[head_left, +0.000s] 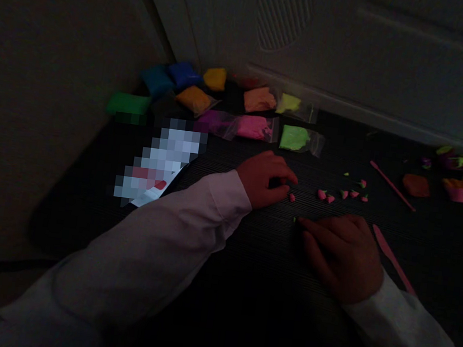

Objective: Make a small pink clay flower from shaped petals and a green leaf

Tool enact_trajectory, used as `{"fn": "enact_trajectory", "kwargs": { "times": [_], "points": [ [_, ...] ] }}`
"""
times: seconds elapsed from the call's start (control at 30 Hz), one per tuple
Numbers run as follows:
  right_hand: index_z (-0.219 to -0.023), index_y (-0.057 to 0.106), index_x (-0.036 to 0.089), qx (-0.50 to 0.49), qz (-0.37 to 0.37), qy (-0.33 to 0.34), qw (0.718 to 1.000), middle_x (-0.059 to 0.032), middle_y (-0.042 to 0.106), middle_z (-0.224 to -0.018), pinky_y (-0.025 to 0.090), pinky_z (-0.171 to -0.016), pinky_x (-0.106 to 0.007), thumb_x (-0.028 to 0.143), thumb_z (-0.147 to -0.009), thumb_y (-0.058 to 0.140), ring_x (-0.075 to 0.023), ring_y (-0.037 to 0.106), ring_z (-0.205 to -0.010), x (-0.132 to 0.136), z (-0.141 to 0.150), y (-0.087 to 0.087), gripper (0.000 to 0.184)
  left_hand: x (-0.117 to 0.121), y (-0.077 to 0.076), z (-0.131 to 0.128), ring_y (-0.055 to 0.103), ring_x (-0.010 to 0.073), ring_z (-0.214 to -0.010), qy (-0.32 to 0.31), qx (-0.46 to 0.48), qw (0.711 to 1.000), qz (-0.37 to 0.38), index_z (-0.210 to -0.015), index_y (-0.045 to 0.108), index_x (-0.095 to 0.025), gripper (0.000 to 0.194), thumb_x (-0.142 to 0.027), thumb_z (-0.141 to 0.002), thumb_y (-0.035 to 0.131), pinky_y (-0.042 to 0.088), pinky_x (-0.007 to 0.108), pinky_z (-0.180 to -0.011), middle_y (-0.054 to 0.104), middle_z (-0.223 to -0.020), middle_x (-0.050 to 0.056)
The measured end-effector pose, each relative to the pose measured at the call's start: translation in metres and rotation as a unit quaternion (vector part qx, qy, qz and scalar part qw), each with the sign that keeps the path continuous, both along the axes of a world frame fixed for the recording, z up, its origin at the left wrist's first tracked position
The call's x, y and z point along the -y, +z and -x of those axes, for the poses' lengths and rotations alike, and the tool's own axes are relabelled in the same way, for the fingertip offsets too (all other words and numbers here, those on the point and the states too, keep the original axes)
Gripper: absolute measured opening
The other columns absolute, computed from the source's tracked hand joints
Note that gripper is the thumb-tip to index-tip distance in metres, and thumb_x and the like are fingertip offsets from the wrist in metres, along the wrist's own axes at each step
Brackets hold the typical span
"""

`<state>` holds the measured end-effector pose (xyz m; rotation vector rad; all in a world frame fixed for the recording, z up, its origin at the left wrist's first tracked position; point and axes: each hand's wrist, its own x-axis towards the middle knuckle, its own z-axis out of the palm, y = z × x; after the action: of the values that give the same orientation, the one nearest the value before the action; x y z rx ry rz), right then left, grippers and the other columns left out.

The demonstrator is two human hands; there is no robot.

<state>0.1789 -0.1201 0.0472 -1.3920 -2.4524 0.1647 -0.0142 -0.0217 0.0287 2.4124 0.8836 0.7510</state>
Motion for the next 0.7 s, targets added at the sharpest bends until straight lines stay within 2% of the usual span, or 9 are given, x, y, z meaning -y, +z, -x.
{"fn": "enact_trajectory", "kwargs": {
  "times": [0.17,0.37,0.7],
  "points": [
    [-0.083,0.063,0.022,0.004,-0.018,-0.041,0.999,0.0001,0.062,-0.069,0.032,-0.071,-0.032,0.031,-0.074,0.053,-0.0142,0.053,-0.066,-0.001,0.009,-0.002,0.017,0.001,0.003,0.000,0.050,0.0119,-0.071,-0.001,-0.010,1.000,0.000,-0.086,0.062,-0.014,0.021,-0.021,-0.069,0.050,0.037,0.029,-0.071,0.060,-0.073,0.003],
    [-0.076,0.059,0.019,0.026,0.002,-0.100,0.995,-0.0006,0.060,-0.070,0.030,-0.070,-0.031,0.040,-0.073,0.050,-0.0169,0.054,-0.071,-0.007,0.023,-0.006,0.023,0.002,0.005,0.000,0.050,0.0118,-0.070,0.004,-0.007,1.000,0.006,-0.085,0.062,-0.015,0.022,-0.023,-0.069,0.051,0.037,0.028,-0.071,0.059,-0.073,0.003],
    [-0.074,0.057,0.019,0.036,0.028,-0.106,0.993,-0.0005,0.058,-0.070,0.030,-0.067,-0.030,0.035,-0.075,0.046,-0.0159,0.052,-0.070,-0.010,0.026,-0.008,0.018,0.000,0.000,-0.001,0.050,0.0123,-0.071,0.006,-0.006,1.000,-0.002,-0.084,0.062,-0.015,0.021,-0.022,-0.069,0.050,0.038,0.029,-0.070,0.060,-0.073,0.002]
  ]
}}
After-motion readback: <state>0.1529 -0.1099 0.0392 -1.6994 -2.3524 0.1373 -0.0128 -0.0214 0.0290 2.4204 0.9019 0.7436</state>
